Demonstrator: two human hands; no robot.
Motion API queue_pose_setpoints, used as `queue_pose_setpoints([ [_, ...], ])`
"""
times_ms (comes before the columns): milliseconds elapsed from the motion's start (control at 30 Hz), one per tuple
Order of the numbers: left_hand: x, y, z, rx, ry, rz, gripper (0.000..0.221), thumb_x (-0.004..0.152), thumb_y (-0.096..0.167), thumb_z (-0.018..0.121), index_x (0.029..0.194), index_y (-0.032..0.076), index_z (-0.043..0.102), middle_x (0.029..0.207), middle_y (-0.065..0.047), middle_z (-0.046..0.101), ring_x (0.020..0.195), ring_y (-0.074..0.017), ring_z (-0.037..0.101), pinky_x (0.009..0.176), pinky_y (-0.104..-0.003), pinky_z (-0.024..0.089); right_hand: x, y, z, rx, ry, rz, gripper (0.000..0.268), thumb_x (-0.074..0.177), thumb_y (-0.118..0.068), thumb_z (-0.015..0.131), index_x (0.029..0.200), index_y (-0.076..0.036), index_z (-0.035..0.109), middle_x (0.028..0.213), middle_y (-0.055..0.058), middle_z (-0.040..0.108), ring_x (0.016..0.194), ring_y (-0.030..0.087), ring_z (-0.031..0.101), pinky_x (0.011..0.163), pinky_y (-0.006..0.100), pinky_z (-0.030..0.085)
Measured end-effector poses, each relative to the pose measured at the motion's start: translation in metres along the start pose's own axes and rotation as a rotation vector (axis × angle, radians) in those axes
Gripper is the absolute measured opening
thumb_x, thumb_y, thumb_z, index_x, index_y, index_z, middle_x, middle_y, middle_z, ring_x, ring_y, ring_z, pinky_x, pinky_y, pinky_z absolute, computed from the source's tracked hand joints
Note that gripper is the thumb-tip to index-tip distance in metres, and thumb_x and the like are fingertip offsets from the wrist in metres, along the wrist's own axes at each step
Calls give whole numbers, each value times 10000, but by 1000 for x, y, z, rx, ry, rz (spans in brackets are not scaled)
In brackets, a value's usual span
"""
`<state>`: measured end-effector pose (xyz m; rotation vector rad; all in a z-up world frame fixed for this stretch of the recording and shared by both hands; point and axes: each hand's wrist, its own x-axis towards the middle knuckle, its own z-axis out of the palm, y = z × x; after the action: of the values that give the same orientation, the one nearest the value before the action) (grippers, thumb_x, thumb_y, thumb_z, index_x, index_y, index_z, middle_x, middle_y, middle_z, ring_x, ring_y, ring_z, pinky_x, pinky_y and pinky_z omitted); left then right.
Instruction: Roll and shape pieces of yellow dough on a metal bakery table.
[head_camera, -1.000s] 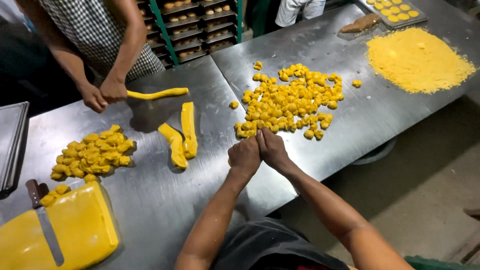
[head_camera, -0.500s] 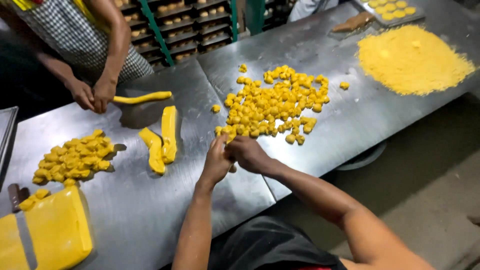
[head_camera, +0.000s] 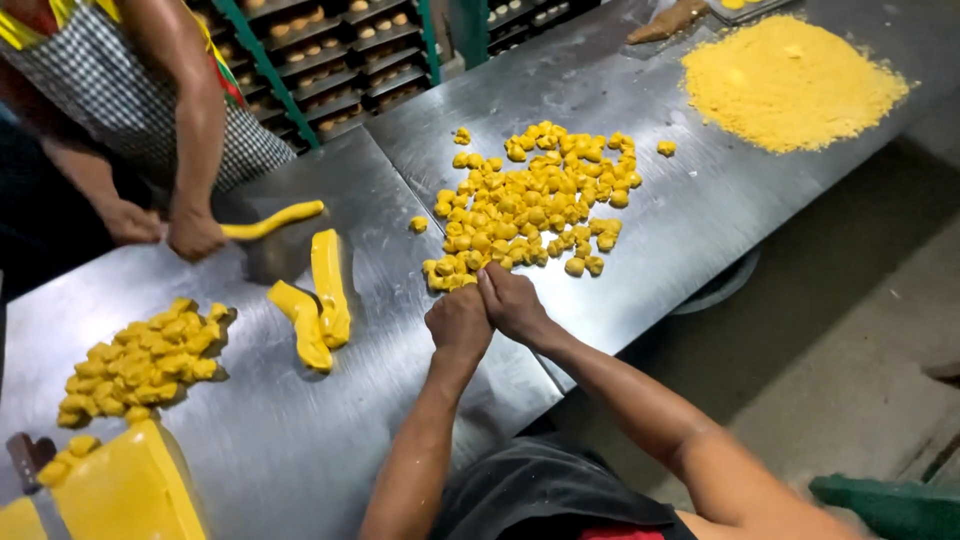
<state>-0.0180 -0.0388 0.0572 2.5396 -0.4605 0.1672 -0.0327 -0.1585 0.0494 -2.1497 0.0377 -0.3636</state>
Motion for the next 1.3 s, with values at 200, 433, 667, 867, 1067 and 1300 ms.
queue_pose_setpoints([
  [200, 25, -124, 38, 261, -138, -105, 171, 921, 198, 633, 867, 106, 767, 907, -180, 750, 857, -387, 741, 711, -538, 588, -22, 4, 32, 218, -560, -55, 249, 1011, -232, 551, 882, -29, 616, 788, 211, 657, 779, 395, 627, 699, 502, 504],
  [433, 0, -134, -14, -268, 197, 344, 457, 702, 31, 640, 1135, -114, 625, 1033, -287, 668, 977, -504, 631, 833, -523, 520, 3, -61, 31, -107, -59, -579, 303, 816, -205, 792, 1057, -47, 700, 924, 172, 682, 842, 371, 652, 711, 459, 507],
  [667, -4, -79, -43, -495, -98, 32, 187, 945, 232, 652, 1017, 63, 688, 932, -210, 723, 920, -402, 710, 762, -490, 565, 16, -37, 2, 172, -167, -95, 172, 956, -68, 704, 1122, -73, 658, 873, 100, 720, 804, 224, 716, 729, 349, 568],
  [867, -6, -35, 15, -98, -85, -78, 312, 995, 341, 590, 869, 93, 730, 863, -209, 735, 842, -433, 708, 757, -552, 555, -1, 9, -6, 178, -100, -372, 233, 1078, -162, 543, 1248, -6, 575, 1043, 198, 674, 947, 349, 683, 781, 414, 534],
  [1067, -5, 18, 40, 80, -57, -15, 180, 912, 192, 596, 846, 68, 708, 819, -202, 739, 784, -426, 729, 702, -555, 567, -16, 42, -18, 54, -47, 84, 287, 1095, -300, 514, 1054, -32, 607, 837, 211, 637, 837, 396, 667, 734, 461, 515],
  [1300, 3, -60, 95, 217, -172, -129, 243, 853, 293, 701, 807, 55, 718, 865, -189, 736, 828, -405, 725, 696, -520, 573, -28, 102, -9, 549, -546, 248, 329, 1083, -258, 522, 899, -1, 612, 778, 215, 605, 634, 414, 515, 588, 468, 428],
])
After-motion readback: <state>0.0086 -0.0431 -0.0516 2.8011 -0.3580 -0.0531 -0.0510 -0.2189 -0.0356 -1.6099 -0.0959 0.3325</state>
